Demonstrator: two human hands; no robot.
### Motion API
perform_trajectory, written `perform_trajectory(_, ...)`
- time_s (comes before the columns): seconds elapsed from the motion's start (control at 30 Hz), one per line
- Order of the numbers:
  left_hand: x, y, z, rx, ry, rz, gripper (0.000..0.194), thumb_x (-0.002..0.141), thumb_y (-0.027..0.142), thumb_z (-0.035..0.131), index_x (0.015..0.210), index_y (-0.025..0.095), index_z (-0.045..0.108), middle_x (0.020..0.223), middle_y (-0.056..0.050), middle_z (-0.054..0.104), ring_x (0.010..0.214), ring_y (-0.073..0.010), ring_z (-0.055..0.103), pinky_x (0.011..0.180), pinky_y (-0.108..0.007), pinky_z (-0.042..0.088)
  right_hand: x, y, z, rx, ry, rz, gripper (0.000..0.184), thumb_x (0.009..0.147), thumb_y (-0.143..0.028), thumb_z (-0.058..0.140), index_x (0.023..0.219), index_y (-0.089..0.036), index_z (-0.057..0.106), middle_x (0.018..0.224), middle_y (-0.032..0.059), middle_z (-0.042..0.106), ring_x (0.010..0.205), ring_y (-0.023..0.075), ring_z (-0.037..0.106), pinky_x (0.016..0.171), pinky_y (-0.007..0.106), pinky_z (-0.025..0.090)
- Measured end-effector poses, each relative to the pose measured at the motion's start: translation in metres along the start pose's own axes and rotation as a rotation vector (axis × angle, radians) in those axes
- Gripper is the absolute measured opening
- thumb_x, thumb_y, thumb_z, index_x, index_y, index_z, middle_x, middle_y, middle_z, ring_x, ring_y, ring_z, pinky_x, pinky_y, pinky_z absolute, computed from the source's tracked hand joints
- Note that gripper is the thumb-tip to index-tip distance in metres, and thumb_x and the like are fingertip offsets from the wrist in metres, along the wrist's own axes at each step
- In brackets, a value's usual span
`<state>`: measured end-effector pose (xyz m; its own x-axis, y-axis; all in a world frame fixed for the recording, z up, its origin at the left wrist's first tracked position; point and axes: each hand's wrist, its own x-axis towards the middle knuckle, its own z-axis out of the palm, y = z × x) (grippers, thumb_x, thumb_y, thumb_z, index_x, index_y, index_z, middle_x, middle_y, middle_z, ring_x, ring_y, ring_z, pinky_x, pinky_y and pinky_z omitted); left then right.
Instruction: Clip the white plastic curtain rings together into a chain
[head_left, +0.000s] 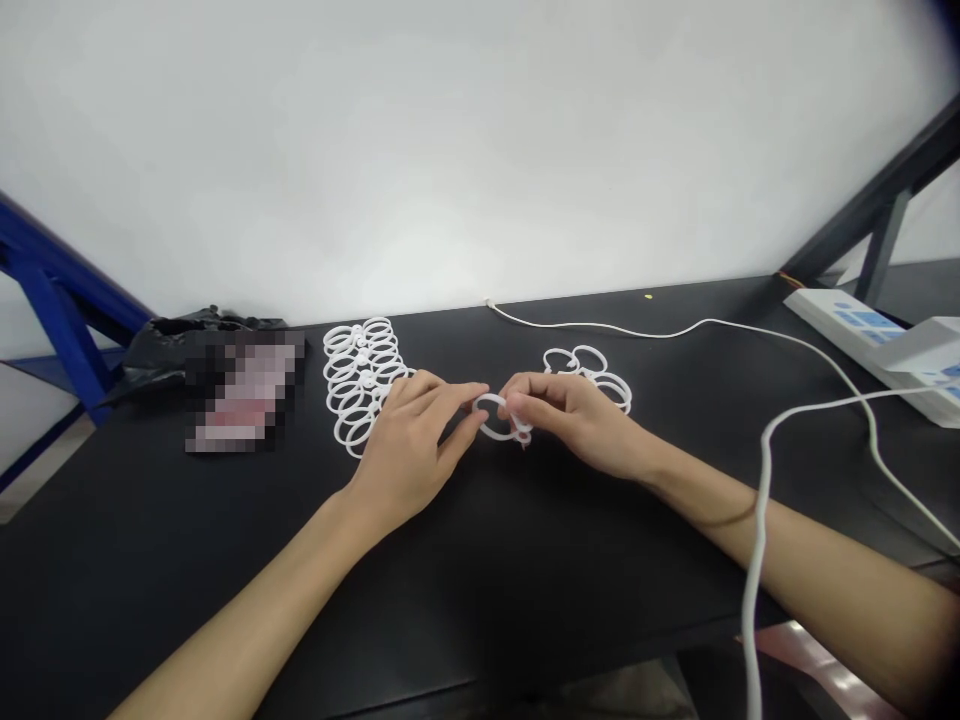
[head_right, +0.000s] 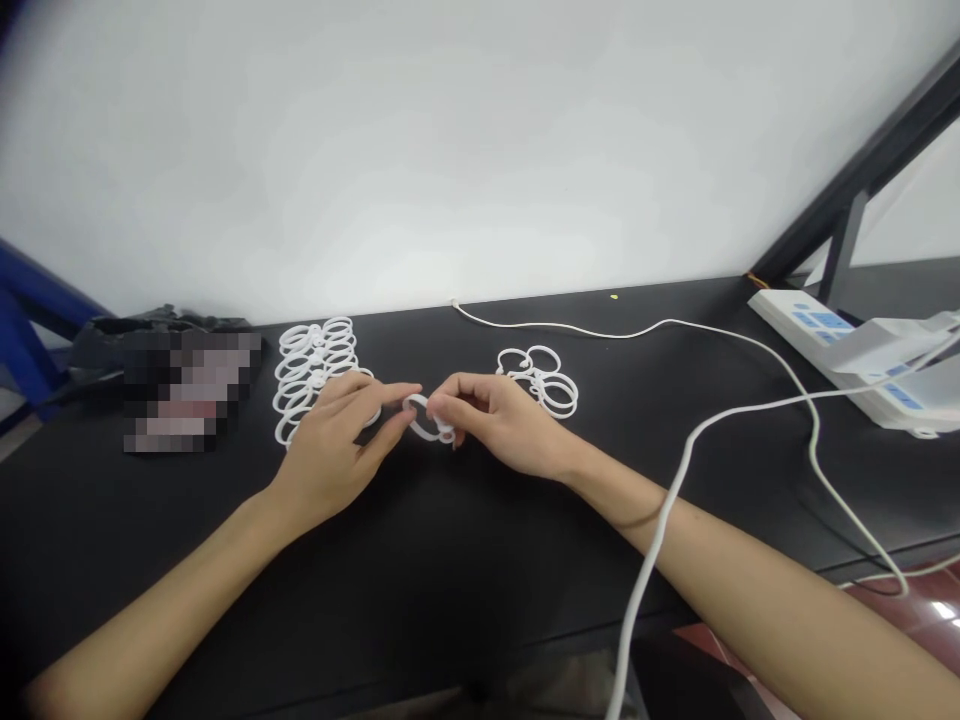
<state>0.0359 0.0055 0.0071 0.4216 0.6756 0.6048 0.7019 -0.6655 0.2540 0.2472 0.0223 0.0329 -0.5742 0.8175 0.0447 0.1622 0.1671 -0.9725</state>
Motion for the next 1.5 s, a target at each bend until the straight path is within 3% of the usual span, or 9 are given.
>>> perform_trajectory(0.3,0.003,0.001,-0.005,0.154,0.161,-0.062,0.015,0.093,0.026,0.059,0.080,0.023,0.064,0.068,0.004,0.068,0.074,-0.0175,0.061,0.078,-0.037,0.041,0.003,0.008,0.012,0.073,0.072,0.112,0.029,0.092,-0.046,0.059,0.088,-0.017,0.058,0.073,-0.0022,0.060,0.064,0.0102,0.060,0.063,0.025,0.053)
perform_trajectory(0.47,0.002,-0.004,-0.008,0.231,0.202,-0.045,0.015,0.092,0.026,0.060,0.078,0.023,0.063,0.069,0.003,0.068,0.074,-0.0180,0.062,0.080,-0.038,0.040,0.001,0.005,0.014,0.260,-0.003,0.217,0.028,0.095,-0.043,0.056,0.088,-0.016,0.058,0.077,0.0034,0.070,0.064,0.0121,0.067,0.064,0.027,0.056)
perform_trajectory(0.67,0.001,-0.004,-0.009,0.226,0.178,0.066,0.010,0.091,0.025,0.062,0.081,0.024,0.063,0.069,0.003,0.070,0.079,-0.0193,0.062,0.083,-0.039,0.041,0.001,0.006,0.012,0.360,0.094,0.252,0.016,0.091,-0.029,0.064,0.094,-0.014,0.063,0.082,0.0052,0.073,0.070,0.0132,0.071,0.071,0.028,0.059)
perform_trajectory(0.9,0.002,-0.003,-0.006,0.071,0.120,0.189,0.010,0.091,0.029,0.065,0.087,0.020,0.065,0.079,0.000,0.073,0.081,-0.0190,0.057,0.077,-0.035,0.042,0.004,0.006,0.009,0.125,0.200,0.168,0.025,0.090,-0.033,0.063,0.105,-0.015,0.068,0.083,0.0032,0.072,0.078,0.0133,0.069,0.081,0.031,0.057)
perform_trajectory(1.1,0.000,-0.003,-0.005,0.043,0.077,0.154,0.008,0.091,0.028,0.065,0.089,0.020,0.067,0.084,0.000,0.073,0.083,-0.0189,0.056,0.079,-0.036,0.042,0.000,0.007,0.011,-0.150,0.248,0.041,0.021,0.093,-0.032,0.057,0.106,-0.019,0.066,0.083,0.0006,0.071,0.077,0.0122,0.067,0.077,0.027,0.055)
perform_trajectory(1.5,-0.001,-0.001,-0.005,0.009,0.026,0.087,0.014,0.092,0.031,0.062,0.097,0.019,0.066,0.090,-0.003,0.072,0.087,-0.0206,0.056,0.083,-0.039,0.045,-0.002,0.004,0.012,-0.441,0.269,-0.155,0.012,0.095,-0.023,0.054,0.097,-0.020,0.066,0.077,-0.0025,0.070,0.068,0.0092,0.064,0.066,0.021,0.050)
